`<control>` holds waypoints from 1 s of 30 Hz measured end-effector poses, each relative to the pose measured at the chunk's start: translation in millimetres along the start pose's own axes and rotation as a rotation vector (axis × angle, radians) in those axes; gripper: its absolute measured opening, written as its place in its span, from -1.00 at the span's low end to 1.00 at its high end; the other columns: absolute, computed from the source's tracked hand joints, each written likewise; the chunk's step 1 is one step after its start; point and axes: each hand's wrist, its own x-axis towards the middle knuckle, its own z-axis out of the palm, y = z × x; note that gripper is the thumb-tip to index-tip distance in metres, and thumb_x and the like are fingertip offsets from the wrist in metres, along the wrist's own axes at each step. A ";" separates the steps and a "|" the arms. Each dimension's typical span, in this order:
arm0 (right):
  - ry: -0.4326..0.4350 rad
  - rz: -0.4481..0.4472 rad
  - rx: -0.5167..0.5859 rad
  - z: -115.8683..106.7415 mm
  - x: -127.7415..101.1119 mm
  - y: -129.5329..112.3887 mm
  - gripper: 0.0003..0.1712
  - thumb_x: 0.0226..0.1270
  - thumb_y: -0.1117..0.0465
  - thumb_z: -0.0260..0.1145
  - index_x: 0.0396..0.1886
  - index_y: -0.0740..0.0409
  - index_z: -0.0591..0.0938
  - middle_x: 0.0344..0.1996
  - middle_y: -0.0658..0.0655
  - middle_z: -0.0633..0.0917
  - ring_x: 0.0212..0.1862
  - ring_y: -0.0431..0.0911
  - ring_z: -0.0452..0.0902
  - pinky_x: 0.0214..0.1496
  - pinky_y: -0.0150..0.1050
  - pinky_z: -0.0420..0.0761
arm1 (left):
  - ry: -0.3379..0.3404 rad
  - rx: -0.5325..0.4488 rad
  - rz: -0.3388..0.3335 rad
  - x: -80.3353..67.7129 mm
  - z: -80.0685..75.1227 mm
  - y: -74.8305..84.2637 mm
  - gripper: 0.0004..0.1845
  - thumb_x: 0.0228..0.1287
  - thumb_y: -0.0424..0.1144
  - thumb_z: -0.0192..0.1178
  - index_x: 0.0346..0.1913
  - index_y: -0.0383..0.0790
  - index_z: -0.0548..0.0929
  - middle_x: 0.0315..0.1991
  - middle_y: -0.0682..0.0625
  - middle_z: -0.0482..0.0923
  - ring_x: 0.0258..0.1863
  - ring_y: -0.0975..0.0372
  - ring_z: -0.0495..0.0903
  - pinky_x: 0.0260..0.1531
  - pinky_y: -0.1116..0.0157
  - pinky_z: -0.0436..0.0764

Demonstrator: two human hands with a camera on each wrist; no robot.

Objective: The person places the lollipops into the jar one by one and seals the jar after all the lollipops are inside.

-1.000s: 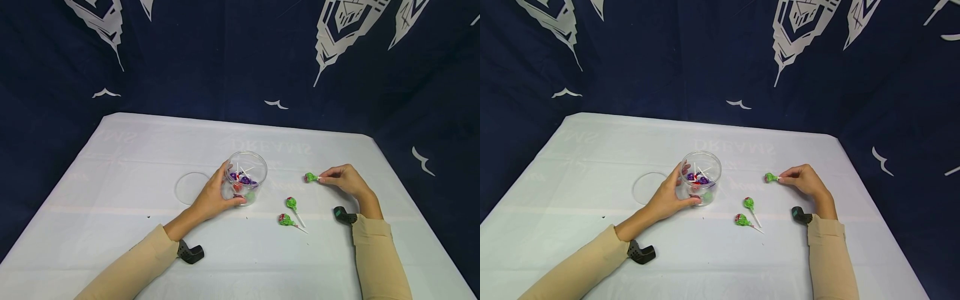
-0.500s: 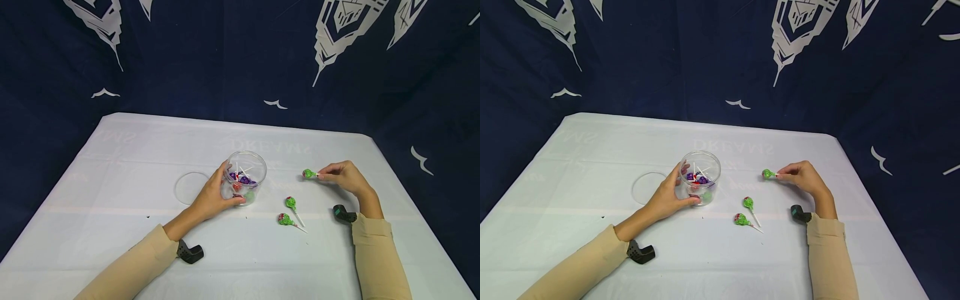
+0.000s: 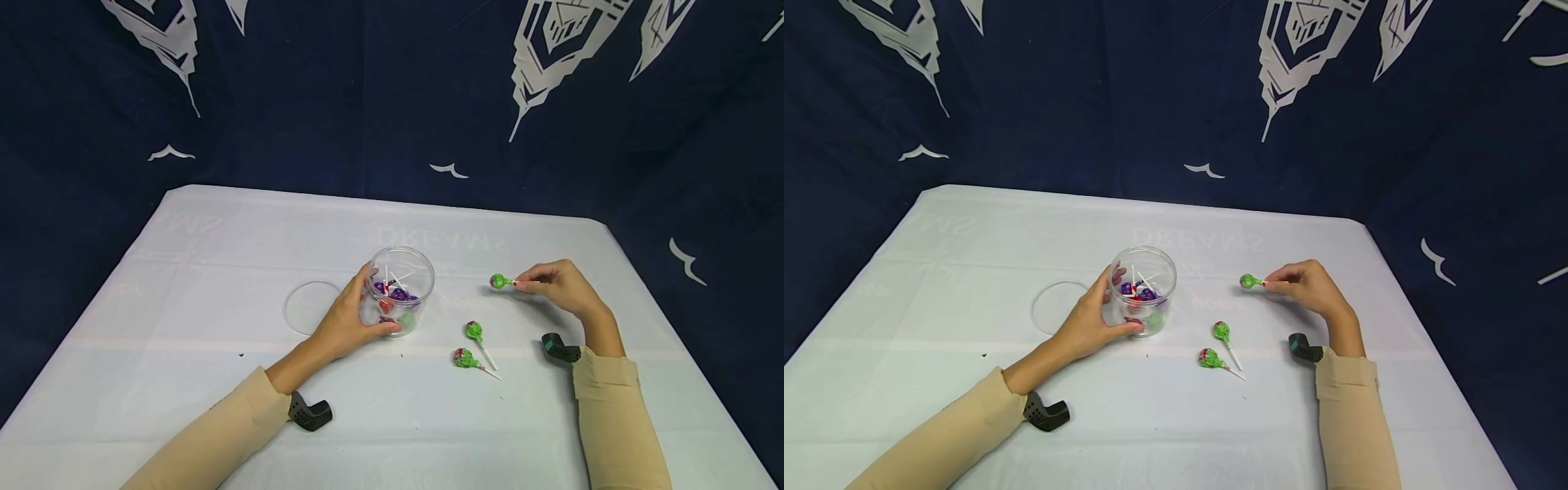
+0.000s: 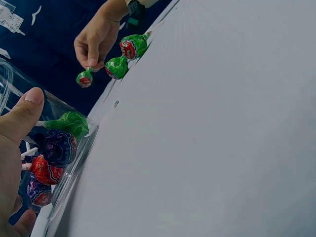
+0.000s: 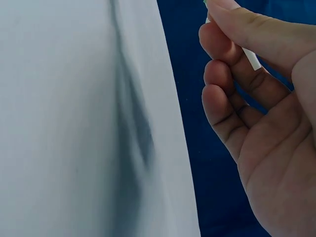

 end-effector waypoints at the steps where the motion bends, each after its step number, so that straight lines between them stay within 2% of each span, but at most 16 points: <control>1: 0.003 -0.008 -0.004 0.0 0.2 -1.8 -0.83 0.19 0.23 0.51 -0.32 0.26 0.79 -0.34 0.13 0.77 -0.36 -0.25 0.59 -0.38 -0.35 0.61 | 0.001 -0.002 0.001 0.0 0.0 -0.1 0.22 -0.08 0.03 0.59 0.56 -0.09 0.01 0.43 -0.16 0.25 0.39 0.03 0.29 0.34 0.01 0.31; 7: 0.025 -0.055 -0.047 0.3 0.4 -16.0 -0.91 0.21 0.31 0.47 -0.32 0.27 0.78 -0.36 0.17 0.77 -0.35 -0.27 0.57 -0.37 -0.45 0.56 | -0.001 -0.014 0.010 0.3 -0.6 0.0 0.22 -0.08 0.02 0.59 0.56 -0.10 0.01 0.43 -0.15 0.25 0.39 0.05 0.29 0.34 0.01 0.31; 12: 0.030 -0.056 -0.060 0.4 -1.5 -27.7 -0.94 0.22 0.39 0.44 -0.33 0.34 0.77 -0.38 0.21 0.76 -0.36 -0.28 0.57 -0.36 -0.46 0.56 | -0.007 -0.013 -0.003 -0.4 -1.1 1.3 0.23 -0.08 0.03 0.59 0.57 -0.09 0.00 0.44 -0.15 0.25 0.40 0.06 0.27 0.35 0.03 0.30; 21: 0.030 -0.087 -0.049 -2.2 -0.1 -28.8 -0.91 0.20 0.28 0.49 -0.33 0.23 0.79 -0.37 0.10 0.76 -0.31 -0.28 0.59 -0.31 -0.46 0.57 | -0.009 -0.017 -0.002 -0.4 -0.9 1.3 0.23 -0.07 0.04 0.58 0.57 -0.08 0.00 0.44 -0.15 0.24 0.40 0.06 0.27 0.35 0.04 0.30; 30: 0.037 -0.116 -0.035 -4.3 -1.9 -38.9 -0.92 0.20 0.28 0.49 -0.35 0.22 0.79 -0.39 0.05 0.76 -0.31 -0.28 0.59 -0.27 -0.45 0.57 | -0.009 -0.016 0.001 -0.2 -1.2 1.5 0.23 -0.08 0.04 0.58 0.57 -0.06 -0.01 0.45 -0.15 0.24 0.40 0.06 0.26 0.35 0.03 0.30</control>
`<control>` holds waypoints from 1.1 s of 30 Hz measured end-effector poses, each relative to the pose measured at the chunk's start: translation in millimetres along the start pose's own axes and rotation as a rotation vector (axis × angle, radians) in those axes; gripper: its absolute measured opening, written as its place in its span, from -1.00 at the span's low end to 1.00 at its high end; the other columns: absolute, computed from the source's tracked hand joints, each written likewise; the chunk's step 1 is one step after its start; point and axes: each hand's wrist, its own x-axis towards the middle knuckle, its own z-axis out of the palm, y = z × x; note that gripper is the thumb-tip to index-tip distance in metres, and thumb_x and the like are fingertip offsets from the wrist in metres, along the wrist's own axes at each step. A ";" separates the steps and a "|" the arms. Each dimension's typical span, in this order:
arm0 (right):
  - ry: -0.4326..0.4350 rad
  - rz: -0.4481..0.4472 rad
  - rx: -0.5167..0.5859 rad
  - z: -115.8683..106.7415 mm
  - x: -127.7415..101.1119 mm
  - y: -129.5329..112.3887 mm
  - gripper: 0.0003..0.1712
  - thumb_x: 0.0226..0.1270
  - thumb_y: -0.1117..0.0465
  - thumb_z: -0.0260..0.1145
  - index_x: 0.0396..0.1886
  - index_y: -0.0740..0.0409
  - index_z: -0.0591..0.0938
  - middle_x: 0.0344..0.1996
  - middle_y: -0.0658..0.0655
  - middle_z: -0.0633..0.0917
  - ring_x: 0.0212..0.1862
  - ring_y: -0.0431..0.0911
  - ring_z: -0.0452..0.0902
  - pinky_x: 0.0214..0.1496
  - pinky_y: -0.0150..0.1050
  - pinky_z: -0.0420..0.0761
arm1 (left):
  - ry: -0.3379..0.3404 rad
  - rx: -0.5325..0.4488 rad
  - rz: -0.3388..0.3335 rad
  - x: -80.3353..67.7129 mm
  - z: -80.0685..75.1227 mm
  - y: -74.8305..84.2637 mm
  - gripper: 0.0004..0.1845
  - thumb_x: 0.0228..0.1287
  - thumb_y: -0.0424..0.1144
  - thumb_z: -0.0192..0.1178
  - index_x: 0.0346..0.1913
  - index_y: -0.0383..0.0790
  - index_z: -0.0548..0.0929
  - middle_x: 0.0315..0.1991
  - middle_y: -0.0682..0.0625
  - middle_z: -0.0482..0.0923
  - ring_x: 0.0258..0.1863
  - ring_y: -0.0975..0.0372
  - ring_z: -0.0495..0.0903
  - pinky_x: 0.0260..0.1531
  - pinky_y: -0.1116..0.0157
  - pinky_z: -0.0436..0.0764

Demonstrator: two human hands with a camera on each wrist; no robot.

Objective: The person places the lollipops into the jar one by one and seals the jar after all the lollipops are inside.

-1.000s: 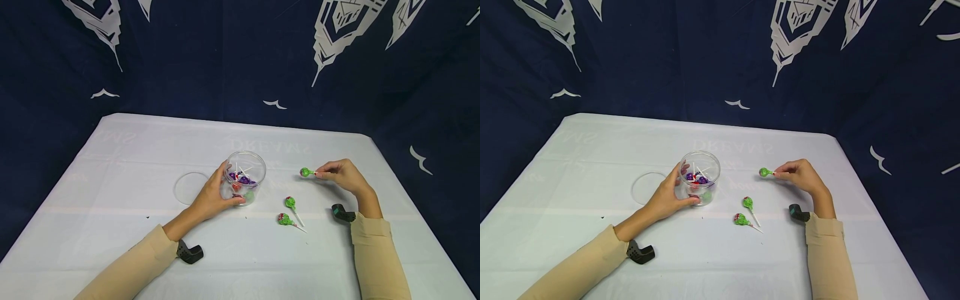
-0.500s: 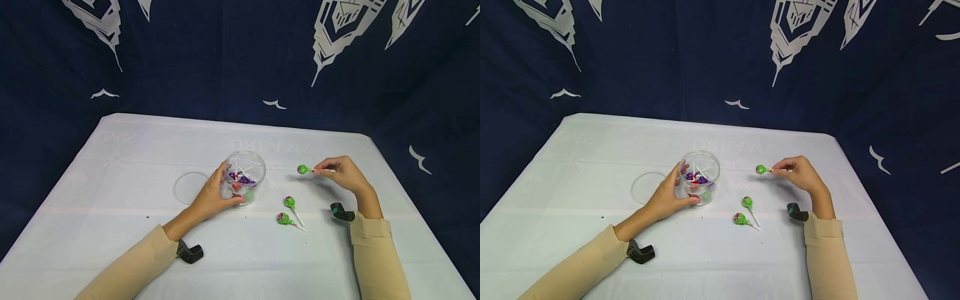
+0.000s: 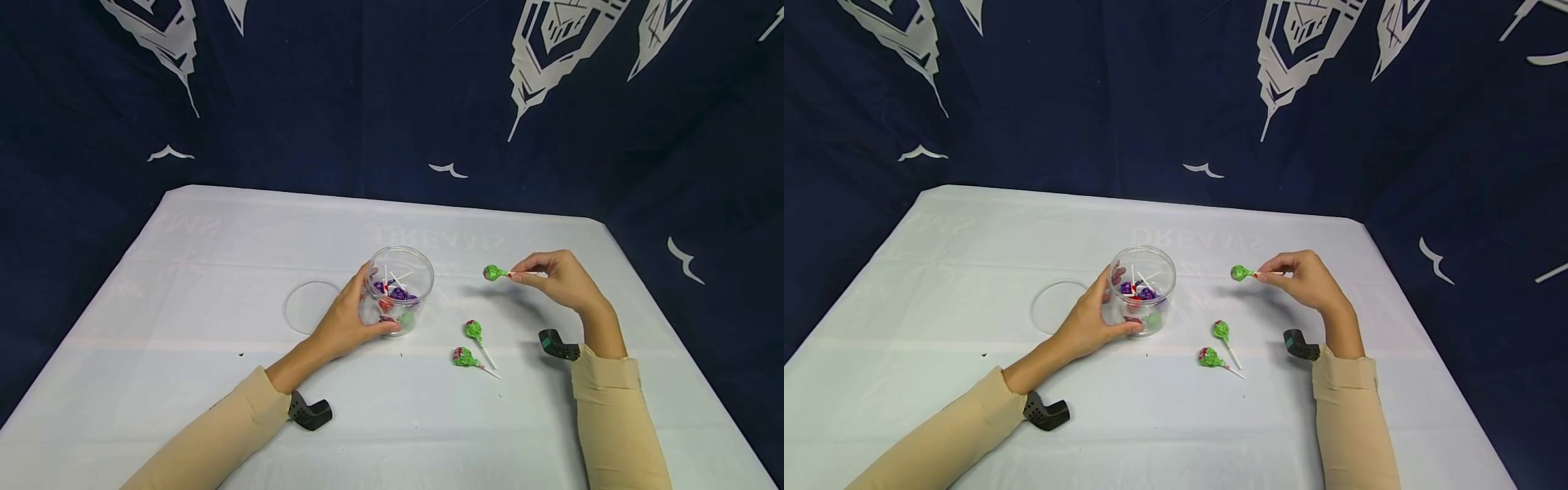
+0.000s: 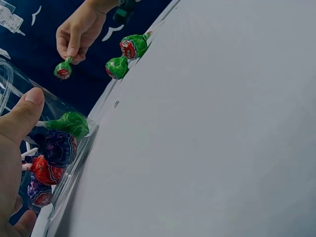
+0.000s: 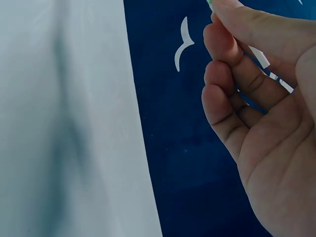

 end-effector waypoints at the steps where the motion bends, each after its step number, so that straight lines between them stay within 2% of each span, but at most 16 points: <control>1: 0.002 -0.005 0.003 -0.2 -0.2 -1.0 -0.92 0.20 0.28 0.49 -0.35 0.22 0.78 -0.40 0.05 0.76 -0.31 -0.27 0.60 -0.27 -0.45 0.57 | 0.000 0.002 -0.001 0.0 0.2 0.0 0.23 -0.07 0.04 0.58 0.57 -0.07 -0.01 0.45 -0.16 0.23 0.40 0.05 0.27 0.34 0.02 0.31; 8: 0.008 -0.035 0.026 0.0 0.2 -4.1 -0.94 0.20 0.31 0.48 -0.36 0.23 0.77 -0.43 0.04 0.75 -0.32 -0.25 0.61 -0.27 -0.46 0.56 | 0.002 0.006 -0.018 -0.8 0.4 0.8 0.23 -0.07 0.05 0.58 0.57 -0.06 -0.01 0.46 -0.16 0.22 0.40 0.04 0.27 0.33 0.00 0.32; 18: 0.010 -0.059 0.060 -1.0 2.1 -11.1 -0.90 0.18 0.37 0.48 -0.33 0.35 0.76 -0.40 0.07 0.75 -0.31 -0.27 0.60 -0.25 -0.51 0.54 | 0.012 0.003 0.000 -0.3 1.4 -1.0 0.24 -0.08 0.03 0.59 0.57 -0.07 -0.01 0.45 -0.17 0.22 0.39 0.02 0.28 0.33 0.00 0.32; 29: 0.026 -0.082 0.096 -1.4 4.3 -25.5 -0.96 0.17 0.40 0.48 -0.38 0.27 0.76 -0.42 0.05 0.74 -0.32 -0.22 0.60 -0.17 -0.47 0.54 | 0.012 -0.004 0.006 -1.1 1.3 -1.4 0.23 -0.08 0.03 0.59 0.57 -0.07 -0.01 0.45 -0.16 0.23 0.39 0.04 0.28 0.34 0.02 0.31; 33: 0.033 -0.119 0.100 -0.3 5.5 -29.5 -0.95 0.15 0.43 0.48 -0.39 0.25 0.77 -0.43 0.04 0.74 -0.32 -0.23 0.59 -0.17 -0.48 0.53 | 0.011 -0.007 0.008 -1.0 1.3 -1.1 0.23 -0.08 0.03 0.58 0.57 -0.08 -0.01 0.44 -0.15 0.24 0.39 0.05 0.28 0.34 0.03 0.31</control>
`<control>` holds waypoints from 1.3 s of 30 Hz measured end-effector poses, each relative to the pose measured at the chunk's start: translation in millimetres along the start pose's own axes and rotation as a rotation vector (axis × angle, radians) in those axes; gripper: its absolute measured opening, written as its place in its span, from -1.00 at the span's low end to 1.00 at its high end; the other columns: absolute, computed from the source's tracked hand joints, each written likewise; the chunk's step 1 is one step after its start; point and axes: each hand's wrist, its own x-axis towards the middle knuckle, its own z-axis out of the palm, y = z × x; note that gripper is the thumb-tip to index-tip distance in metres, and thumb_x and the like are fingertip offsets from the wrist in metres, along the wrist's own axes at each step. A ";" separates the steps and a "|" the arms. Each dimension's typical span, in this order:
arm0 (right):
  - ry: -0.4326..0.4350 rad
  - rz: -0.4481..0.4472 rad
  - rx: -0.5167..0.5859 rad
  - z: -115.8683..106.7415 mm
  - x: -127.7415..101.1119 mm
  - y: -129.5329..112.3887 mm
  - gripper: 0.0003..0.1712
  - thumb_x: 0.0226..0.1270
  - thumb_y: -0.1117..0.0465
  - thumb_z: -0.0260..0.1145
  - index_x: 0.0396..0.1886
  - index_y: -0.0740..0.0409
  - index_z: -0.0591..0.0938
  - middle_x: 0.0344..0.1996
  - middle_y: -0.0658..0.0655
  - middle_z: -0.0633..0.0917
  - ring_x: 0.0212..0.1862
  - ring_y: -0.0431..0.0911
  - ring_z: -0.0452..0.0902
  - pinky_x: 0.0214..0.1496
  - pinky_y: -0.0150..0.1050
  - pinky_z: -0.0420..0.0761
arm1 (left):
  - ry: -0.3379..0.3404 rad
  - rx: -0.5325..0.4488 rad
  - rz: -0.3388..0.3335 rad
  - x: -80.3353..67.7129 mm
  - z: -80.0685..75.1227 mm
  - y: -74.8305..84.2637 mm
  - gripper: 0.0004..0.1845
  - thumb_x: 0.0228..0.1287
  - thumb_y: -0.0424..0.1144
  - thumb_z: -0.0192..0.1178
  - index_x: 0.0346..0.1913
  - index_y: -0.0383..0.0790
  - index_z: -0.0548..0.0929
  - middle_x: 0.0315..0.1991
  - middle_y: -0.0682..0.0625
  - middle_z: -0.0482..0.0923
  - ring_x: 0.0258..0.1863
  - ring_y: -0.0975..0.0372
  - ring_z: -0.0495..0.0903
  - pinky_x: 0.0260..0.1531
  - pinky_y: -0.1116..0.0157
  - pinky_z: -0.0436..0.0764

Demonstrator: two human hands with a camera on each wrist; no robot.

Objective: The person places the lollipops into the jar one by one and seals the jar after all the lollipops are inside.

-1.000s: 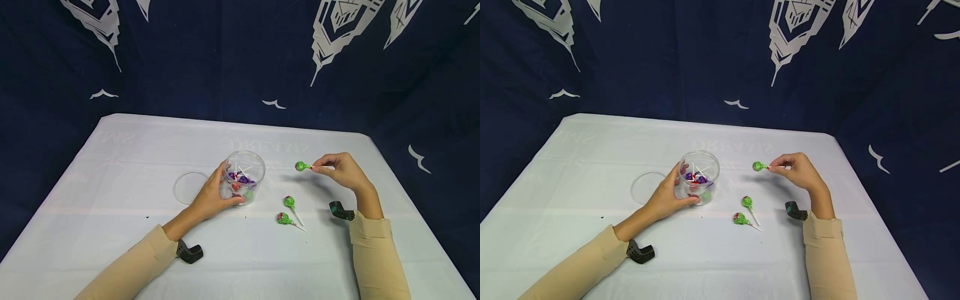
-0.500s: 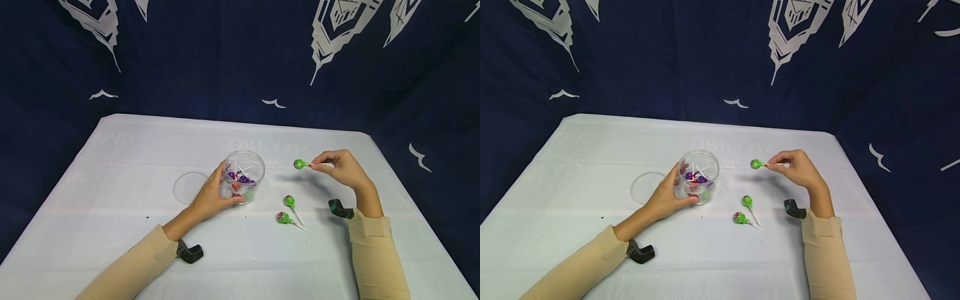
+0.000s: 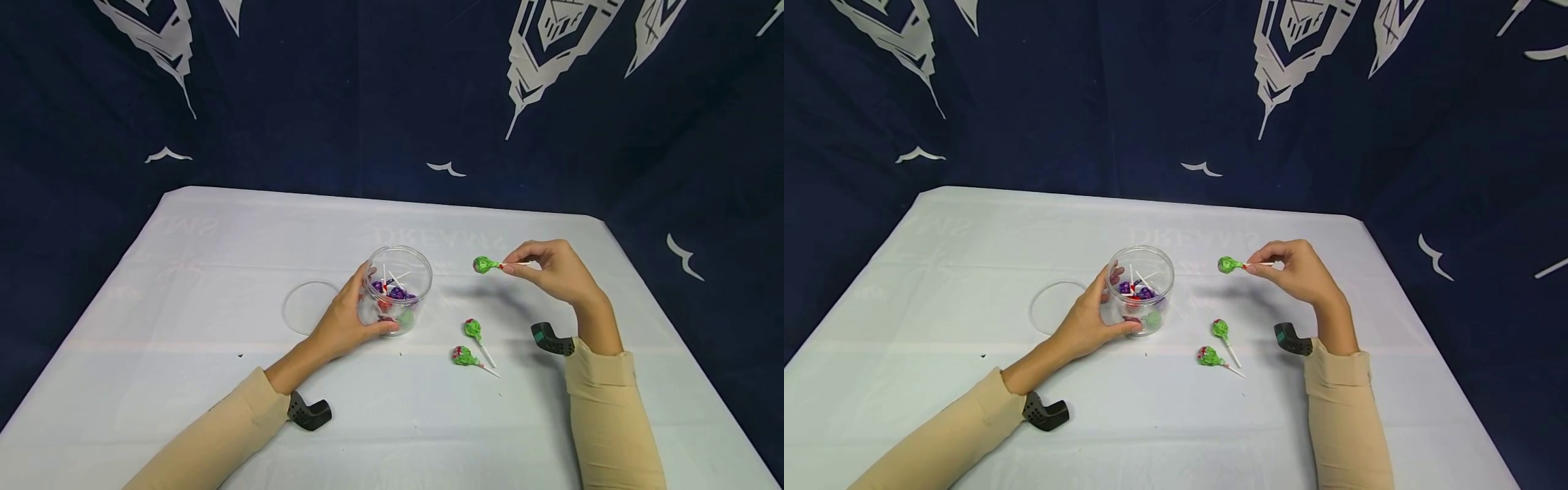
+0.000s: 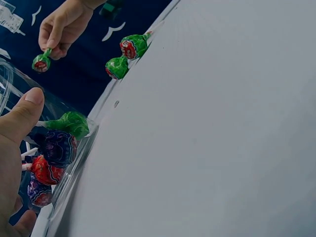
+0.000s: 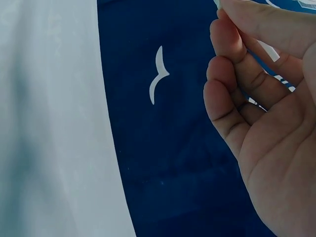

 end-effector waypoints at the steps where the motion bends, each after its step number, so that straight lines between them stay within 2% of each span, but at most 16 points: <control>1: -0.001 -0.010 0.002 0.5 0.4 -0.5 -0.94 0.14 0.44 0.48 -0.39 0.26 0.77 -0.43 0.04 0.74 -0.32 -0.23 0.59 -0.17 -0.49 0.52 | 0.000 0.000 0.000 0.1 0.1 -0.3 0.23 -0.08 0.03 0.58 0.57 -0.08 -0.01 0.44 -0.15 0.24 0.39 0.05 0.28 0.33 0.03 0.32; 6: -0.010 -0.027 0.013 3.1 2.8 -4.1 -0.93 0.13 0.45 0.48 -0.39 0.26 0.76 -0.43 0.04 0.74 -0.32 -0.24 0.59 -0.15 -0.49 0.51 | 0.002 0.006 0.003 0.3 0.4 -1.5 0.23 -0.08 0.03 0.58 0.57 -0.07 -0.01 0.44 -0.16 0.23 0.38 0.04 0.29 0.31 0.01 0.35; 13: 0.004 -0.001 0.033 6.5 5.2 -11.2 -0.95 0.13 0.40 0.50 -0.40 0.25 0.76 -0.43 0.05 0.73 -0.33 -0.19 0.59 -0.16 -0.43 0.54 | 0.003 0.015 -0.012 0.4 0.7 -2.4 0.23 -0.07 0.05 0.58 0.57 -0.05 -0.01 0.44 -0.15 0.24 0.37 0.04 0.30 0.30 0.01 0.37; 23: 0.010 -0.061 0.064 10.2 12.2 -20.9 -0.93 0.12 0.46 0.48 -0.38 0.35 0.74 -0.44 0.06 0.72 -0.35 -0.21 0.57 -0.18 -0.45 0.52 | -0.002 0.023 -0.023 0.7 0.0 -1.4 0.23 -0.07 0.05 0.58 0.57 -0.04 -0.02 0.45 -0.15 0.23 0.38 0.04 0.30 0.30 0.00 0.37; 31: 0.013 -0.080 0.152 14.5 17.0 -29.4 -0.94 0.11 0.51 0.46 -0.39 0.37 0.74 -0.44 0.07 0.72 -0.33 -0.16 0.58 -0.16 -0.40 0.55 | -0.006 0.019 -0.025 0.2 -0.1 0.3 0.23 -0.08 0.05 0.58 0.57 -0.05 -0.01 0.45 -0.15 0.23 0.39 0.04 0.28 0.33 0.01 0.32; 39: 0.002 -0.108 0.188 18.6 20.3 -40.9 -0.94 0.11 0.54 0.44 -0.42 0.45 0.70 -0.45 0.06 0.71 -0.35 -0.18 0.58 -0.20 -0.41 0.57 | -0.003 0.026 -0.029 0.7 -0.2 0.4 0.23 -0.08 0.05 0.58 0.57 -0.06 -0.01 0.45 -0.16 0.23 0.39 0.04 0.29 0.33 0.00 0.33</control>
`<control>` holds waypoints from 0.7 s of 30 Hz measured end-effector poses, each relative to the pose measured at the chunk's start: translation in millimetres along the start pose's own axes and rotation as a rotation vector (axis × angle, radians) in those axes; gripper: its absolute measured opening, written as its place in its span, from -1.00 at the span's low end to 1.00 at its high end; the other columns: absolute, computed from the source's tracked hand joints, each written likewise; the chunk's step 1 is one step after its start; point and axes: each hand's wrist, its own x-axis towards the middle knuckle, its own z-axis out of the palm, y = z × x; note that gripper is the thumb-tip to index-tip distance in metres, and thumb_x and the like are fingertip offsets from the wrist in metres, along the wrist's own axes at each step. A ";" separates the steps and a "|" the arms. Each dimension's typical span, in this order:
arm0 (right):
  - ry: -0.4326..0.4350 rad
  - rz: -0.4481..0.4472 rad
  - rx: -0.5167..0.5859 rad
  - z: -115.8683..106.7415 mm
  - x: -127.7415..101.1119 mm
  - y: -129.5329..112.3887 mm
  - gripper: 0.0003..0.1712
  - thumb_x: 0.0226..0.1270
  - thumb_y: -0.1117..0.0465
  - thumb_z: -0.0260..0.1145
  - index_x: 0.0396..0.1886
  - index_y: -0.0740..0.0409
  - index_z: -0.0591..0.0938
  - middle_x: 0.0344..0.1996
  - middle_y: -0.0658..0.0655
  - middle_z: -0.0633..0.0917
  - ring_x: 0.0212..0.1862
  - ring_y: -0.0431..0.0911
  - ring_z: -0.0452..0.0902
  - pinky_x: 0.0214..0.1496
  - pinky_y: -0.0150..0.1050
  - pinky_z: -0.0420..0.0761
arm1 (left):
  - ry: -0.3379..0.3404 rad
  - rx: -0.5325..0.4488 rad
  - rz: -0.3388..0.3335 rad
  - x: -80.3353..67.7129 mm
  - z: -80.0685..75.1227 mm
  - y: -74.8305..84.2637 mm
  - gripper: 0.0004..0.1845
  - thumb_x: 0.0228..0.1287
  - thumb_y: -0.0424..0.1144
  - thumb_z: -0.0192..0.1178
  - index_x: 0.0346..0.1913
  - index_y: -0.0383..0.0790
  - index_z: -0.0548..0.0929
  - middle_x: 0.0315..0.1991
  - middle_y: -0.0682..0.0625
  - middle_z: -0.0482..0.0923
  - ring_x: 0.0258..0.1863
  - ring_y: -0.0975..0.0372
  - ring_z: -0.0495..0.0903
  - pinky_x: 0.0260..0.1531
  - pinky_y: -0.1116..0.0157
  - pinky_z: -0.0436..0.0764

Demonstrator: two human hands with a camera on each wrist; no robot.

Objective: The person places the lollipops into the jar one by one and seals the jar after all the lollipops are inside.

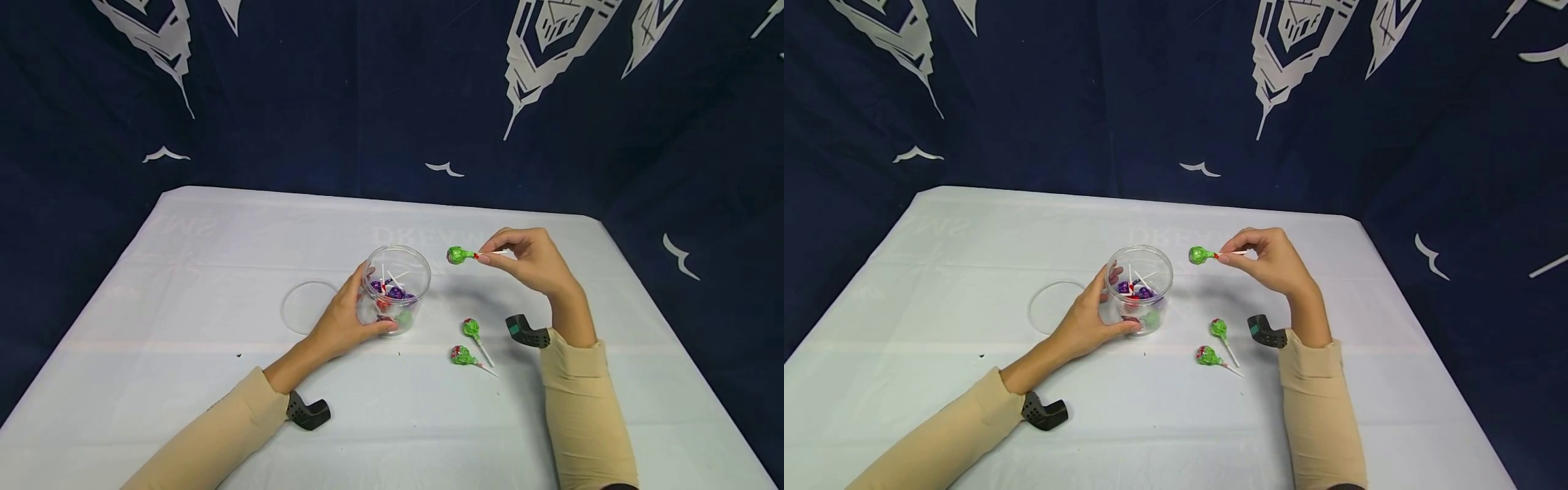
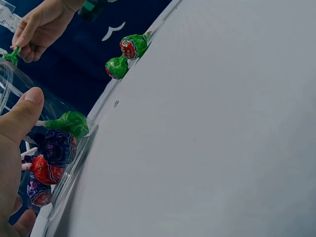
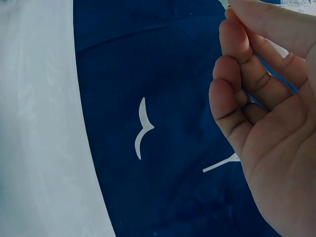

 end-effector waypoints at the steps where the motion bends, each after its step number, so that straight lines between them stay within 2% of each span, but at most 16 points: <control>1: -0.003 -0.002 -0.001 1.2 0.3 -4.6 -0.94 0.11 0.54 0.44 -0.42 0.46 0.70 -0.46 0.07 0.71 -0.35 -0.18 0.58 -0.21 -0.41 0.57 | 0.000 0.000 -0.003 -0.1 0.0 -0.2 0.23 -0.08 0.05 0.58 0.57 -0.05 -0.01 0.45 -0.16 0.23 0.39 0.03 0.29 0.33 0.00 0.33; 6: -0.017 -0.011 0.006 5.3 3.7 -7.3 -0.95 0.11 0.55 0.43 -0.42 0.44 0.70 -0.45 0.09 0.71 -0.35 -0.19 0.58 -0.21 -0.40 0.57 | -0.003 -0.014 -0.016 -0.8 -0.5 -0.4 0.22 -0.07 0.05 0.58 0.57 -0.02 -0.01 0.43 -0.16 0.24 0.38 0.04 0.29 0.34 -0.01 0.31; 9: -0.025 -0.019 0.015 7.0 5.9 2.0 -0.94 0.11 0.53 0.44 -0.40 0.42 0.71 -0.43 0.09 0.71 -0.33 -0.16 0.58 -0.19 -0.38 0.57 | -0.005 -0.025 -0.023 -1.2 -0.7 -0.4 0.22 -0.07 0.05 0.58 0.57 0.00 -0.01 0.43 -0.15 0.25 0.38 0.05 0.28 0.34 -0.01 0.30; 12: -0.030 -0.028 0.020 10.3 7.4 0.9 -0.94 0.11 0.52 0.45 -0.40 0.39 0.73 -0.43 0.08 0.72 -0.33 -0.14 0.58 -0.20 -0.38 0.56 | -0.005 -0.028 -0.029 -1.8 -0.9 -0.2 0.21 -0.07 0.06 0.57 0.57 0.01 -0.01 0.42 -0.15 0.25 0.37 0.05 0.29 0.33 -0.01 0.31; 21: -0.040 -0.063 0.094 20.0 12.1 -3.0 -0.93 0.11 0.54 0.44 -0.40 0.36 0.74 -0.44 0.11 0.72 -0.34 -0.10 0.59 -0.21 -0.34 0.58 | -0.007 -0.030 -0.008 0.3 0.5 -1.1 0.22 -0.07 0.04 0.58 0.57 -0.03 -0.01 0.44 -0.16 0.24 0.38 0.05 0.28 0.34 -0.01 0.30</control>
